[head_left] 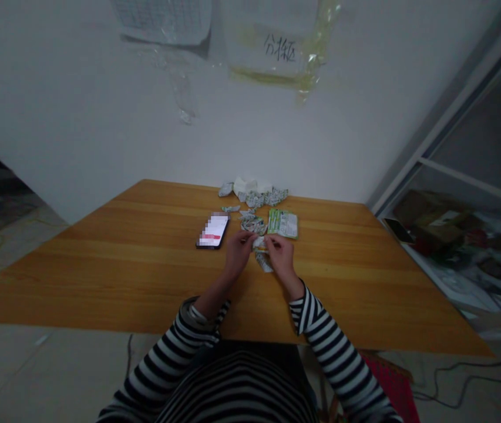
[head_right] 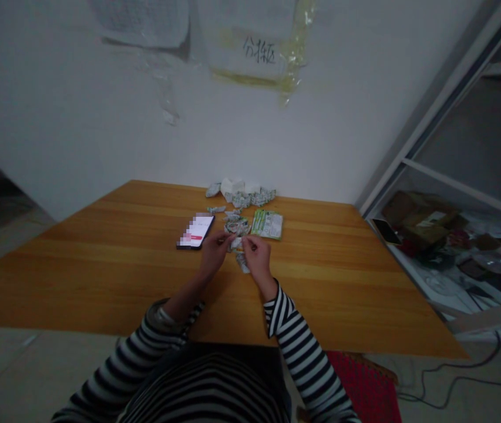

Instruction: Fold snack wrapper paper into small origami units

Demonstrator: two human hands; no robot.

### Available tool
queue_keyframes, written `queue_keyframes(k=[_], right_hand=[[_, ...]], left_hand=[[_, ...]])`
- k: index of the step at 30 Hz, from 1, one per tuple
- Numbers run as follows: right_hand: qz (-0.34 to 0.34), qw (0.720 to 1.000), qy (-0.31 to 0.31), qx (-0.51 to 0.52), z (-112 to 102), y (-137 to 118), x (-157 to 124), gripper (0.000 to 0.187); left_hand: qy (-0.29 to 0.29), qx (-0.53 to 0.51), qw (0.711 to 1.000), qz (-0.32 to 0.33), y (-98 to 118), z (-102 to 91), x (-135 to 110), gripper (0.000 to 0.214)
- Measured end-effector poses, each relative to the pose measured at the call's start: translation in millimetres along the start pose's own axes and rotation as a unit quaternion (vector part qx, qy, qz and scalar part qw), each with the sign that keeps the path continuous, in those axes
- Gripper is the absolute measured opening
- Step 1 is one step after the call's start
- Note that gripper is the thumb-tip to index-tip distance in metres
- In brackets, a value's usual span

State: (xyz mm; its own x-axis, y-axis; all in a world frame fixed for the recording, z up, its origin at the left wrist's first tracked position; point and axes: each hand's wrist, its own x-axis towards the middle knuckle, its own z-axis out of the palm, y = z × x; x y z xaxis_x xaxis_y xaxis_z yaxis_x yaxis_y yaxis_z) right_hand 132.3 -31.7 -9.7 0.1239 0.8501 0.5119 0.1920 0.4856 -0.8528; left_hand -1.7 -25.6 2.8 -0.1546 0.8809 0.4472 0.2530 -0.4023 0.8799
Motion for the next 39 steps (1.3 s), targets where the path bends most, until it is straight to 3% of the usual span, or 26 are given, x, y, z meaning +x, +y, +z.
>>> queue_keyframes(k=[4, 9, 14, 21, 31, 33, 36, 39], right_hand=[[-0.003, 0.999, -0.013, -0.032, -1, -1, 1, 0.026], [0.006, 0.994, -0.078, -0.08, 3, -3, -1, 0.037], [0.015, 0.995, -0.059, -0.075, 5, 0, -2, 0.04], [0.078, 0.995, -0.063, -0.022, 13, 2, -5, 0.025], [0.088, 0.996, -0.02, -0.028, 20, 3, -7, 0.023], [0.06, 0.996, -0.006, -0.061, 17, 2, -8, 0.02], [-0.033, 0.986, 0.013, -0.165, 8, -1, -11, 0.016], [-0.11, 0.959, 0.009, -0.262, -1, -5, -13, 0.026]], left_hand=[[0.0, 0.009, 1.0, 0.01, 3, -1.7, 1, 0.012], [0.027, 0.003, 1.0, -0.003, 2, -0.7, -1, 0.012], [0.028, -0.022, 0.999, -0.025, -1, 0.6, 0, 0.013], [0.049, -0.067, 0.994, -0.068, -6, 0.1, 1, 0.018], [0.039, -0.092, 0.991, -0.084, -7, 0.6, -1, 0.028], [0.045, -0.079, 0.993, -0.07, -3, 0.1, -1, 0.024], [0.062, -0.04, 0.997, -0.036, 5, -0.1, -2, 0.023], [0.011, -0.031, 0.999, -0.013, 12, 1.2, -5, 0.033]])
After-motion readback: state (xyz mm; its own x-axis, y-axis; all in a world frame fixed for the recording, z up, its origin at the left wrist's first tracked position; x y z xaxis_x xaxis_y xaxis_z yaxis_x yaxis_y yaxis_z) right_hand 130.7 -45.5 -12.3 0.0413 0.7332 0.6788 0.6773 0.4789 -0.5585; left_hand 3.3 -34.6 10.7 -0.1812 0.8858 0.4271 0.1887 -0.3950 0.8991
